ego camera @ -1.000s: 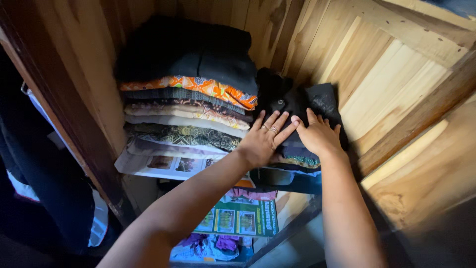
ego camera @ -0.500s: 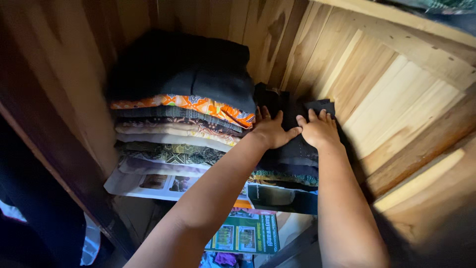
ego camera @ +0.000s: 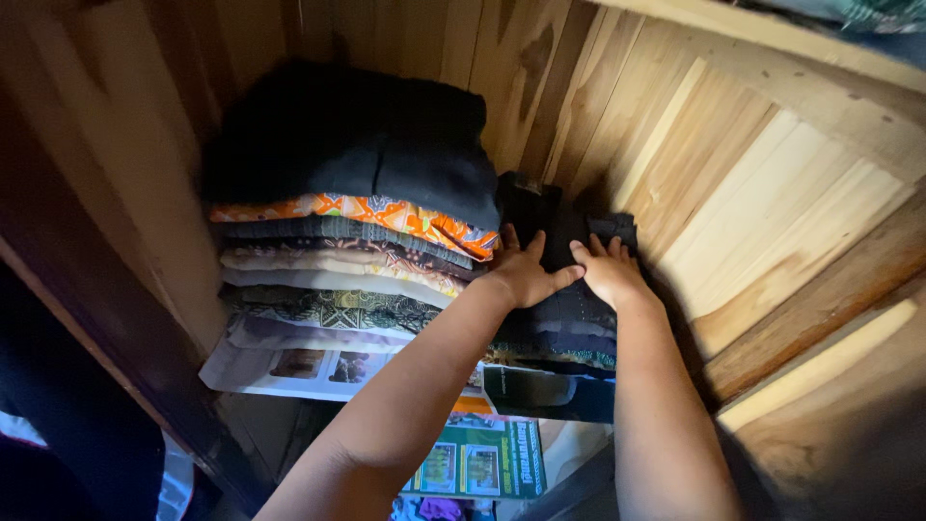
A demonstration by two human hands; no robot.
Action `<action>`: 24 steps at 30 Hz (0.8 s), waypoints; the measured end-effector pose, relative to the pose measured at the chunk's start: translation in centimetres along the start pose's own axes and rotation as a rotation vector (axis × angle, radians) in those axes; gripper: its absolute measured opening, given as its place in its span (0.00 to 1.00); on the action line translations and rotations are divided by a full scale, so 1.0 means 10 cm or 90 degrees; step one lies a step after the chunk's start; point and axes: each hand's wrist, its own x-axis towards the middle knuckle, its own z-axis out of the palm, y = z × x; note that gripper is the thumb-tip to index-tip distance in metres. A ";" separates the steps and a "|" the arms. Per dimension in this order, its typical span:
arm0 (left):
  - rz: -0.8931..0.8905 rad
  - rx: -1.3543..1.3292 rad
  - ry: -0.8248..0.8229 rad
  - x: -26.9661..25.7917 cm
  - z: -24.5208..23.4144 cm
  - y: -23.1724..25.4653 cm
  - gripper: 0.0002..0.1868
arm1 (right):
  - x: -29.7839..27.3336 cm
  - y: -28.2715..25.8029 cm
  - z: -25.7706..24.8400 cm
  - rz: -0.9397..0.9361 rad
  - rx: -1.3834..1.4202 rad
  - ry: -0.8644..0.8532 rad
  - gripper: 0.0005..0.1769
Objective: The person folds several shirts on a bed, including a black shirt, a grey shirt, and a blue patterned shirt. They then place the folded shirts into a wooden wardrobe.
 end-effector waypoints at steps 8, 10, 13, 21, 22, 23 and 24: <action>0.027 -0.032 0.046 -0.04 0.08 -0.05 0.64 | -0.03 0.03 0.06 0.026 0.020 0.005 0.44; 0.040 -0.031 0.064 -0.03 0.10 -0.05 0.63 | 0.08 0.06 0.09 0.010 0.010 0.030 0.43; 0.121 -0.071 0.173 -0.11 0.17 -0.07 0.61 | 0.22 0.25 0.19 -0.055 -0.055 0.070 0.38; 0.274 0.145 0.373 -0.96 0.24 0.07 0.46 | -0.13 0.03 -0.09 -0.040 0.109 0.203 0.31; 0.270 0.155 0.372 -1.06 0.27 0.04 0.47 | -0.32 -0.06 -0.19 -0.065 0.111 0.249 0.30; 0.283 0.171 0.390 -1.15 0.31 -0.01 0.48 | -0.52 -0.14 -0.27 -0.088 0.114 0.293 0.28; 0.296 0.188 0.407 -1.21 0.35 -0.07 0.49 | -0.72 -0.22 -0.33 -0.111 0.116 0.337 0.27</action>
